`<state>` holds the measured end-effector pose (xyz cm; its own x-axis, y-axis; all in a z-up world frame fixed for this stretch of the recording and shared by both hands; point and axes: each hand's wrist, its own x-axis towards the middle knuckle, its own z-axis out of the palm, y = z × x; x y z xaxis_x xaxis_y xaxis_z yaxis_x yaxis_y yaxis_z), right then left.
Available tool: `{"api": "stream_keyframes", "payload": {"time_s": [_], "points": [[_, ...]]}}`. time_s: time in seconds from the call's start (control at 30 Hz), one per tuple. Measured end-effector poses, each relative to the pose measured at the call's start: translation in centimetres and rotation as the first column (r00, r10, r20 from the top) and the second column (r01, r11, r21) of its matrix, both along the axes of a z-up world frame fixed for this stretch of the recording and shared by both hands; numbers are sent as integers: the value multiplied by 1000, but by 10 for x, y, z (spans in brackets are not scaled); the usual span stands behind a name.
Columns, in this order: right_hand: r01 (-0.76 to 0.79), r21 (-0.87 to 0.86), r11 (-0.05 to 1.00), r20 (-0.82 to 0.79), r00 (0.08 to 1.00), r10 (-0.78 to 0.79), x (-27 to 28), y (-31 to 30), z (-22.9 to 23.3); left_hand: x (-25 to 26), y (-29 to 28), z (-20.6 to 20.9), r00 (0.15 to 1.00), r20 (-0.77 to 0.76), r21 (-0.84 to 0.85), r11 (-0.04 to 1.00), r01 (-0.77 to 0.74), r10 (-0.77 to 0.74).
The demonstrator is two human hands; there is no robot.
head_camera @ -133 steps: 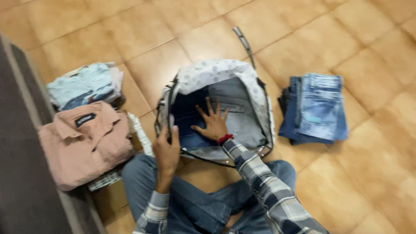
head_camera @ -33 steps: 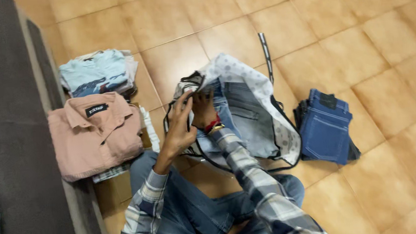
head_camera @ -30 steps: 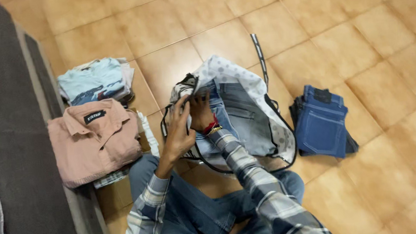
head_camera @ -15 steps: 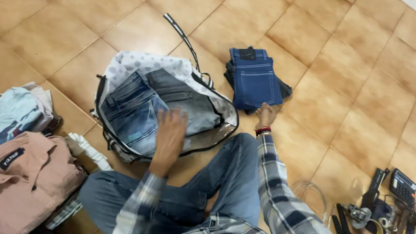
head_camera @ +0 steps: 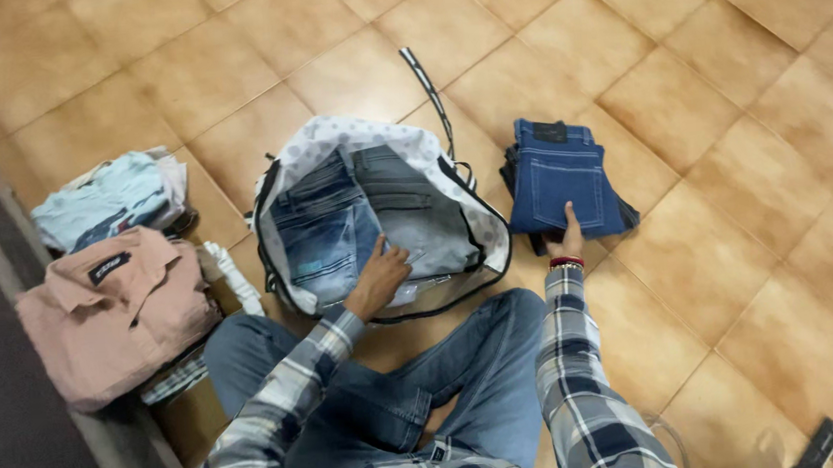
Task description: The person packs a bag by taking folded jeans and shirts from stacks on the floor and placing them inside the main compartment one by one.
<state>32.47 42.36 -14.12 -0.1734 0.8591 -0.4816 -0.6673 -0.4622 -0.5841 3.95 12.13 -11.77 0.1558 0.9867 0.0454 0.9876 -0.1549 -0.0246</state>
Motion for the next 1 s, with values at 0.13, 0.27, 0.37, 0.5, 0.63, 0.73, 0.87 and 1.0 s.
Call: {"api": "stream_keyframes", "payload": {"time_s": [0.13, 0.27, 0.37, 0.5, 0.63, 0.73, 0.87, 1.0], "points": [[41, -36, 998, 49, 998, -40, -2, 13, 30, 13, 3, 21, 999, -1, -60, 997, -51, 51], [167, 246, 955, -32, 986, -164, 9, 13, 72, 9, 19, 36, 882, 429, -160, 977, -141, 197], [151, 418, 896, -115, 987, -113, 19, -23, 137, -5, 49, 10, 719, 652, -69, 962, -262, 243], [28, 476, 879, -160, 986, 55, 17, -96, 233, -37, 129, 0, 468, 815, -114, 885, -451, 343], [2, 535, 845, -159, 982, 98, -1, -137, 265, -81, 185, 46, -368, 785, -605, 745, -280, 499], [10, 490, 872, -142, 987, 69, -21, -135, 234, -111, 210, 62, -495, 834, -324, 942, -84, 243], [-99, 311, 945, -138, 979, 147, -80, -139, 148, -146, 195, 29, -645, 707, -416, 908, -45, 291], [-440, 135, 888, -121, 882, 456, -154, -175, 69, -200, 144, 2, -667, 699, -438, 891, -116, 257]]}}
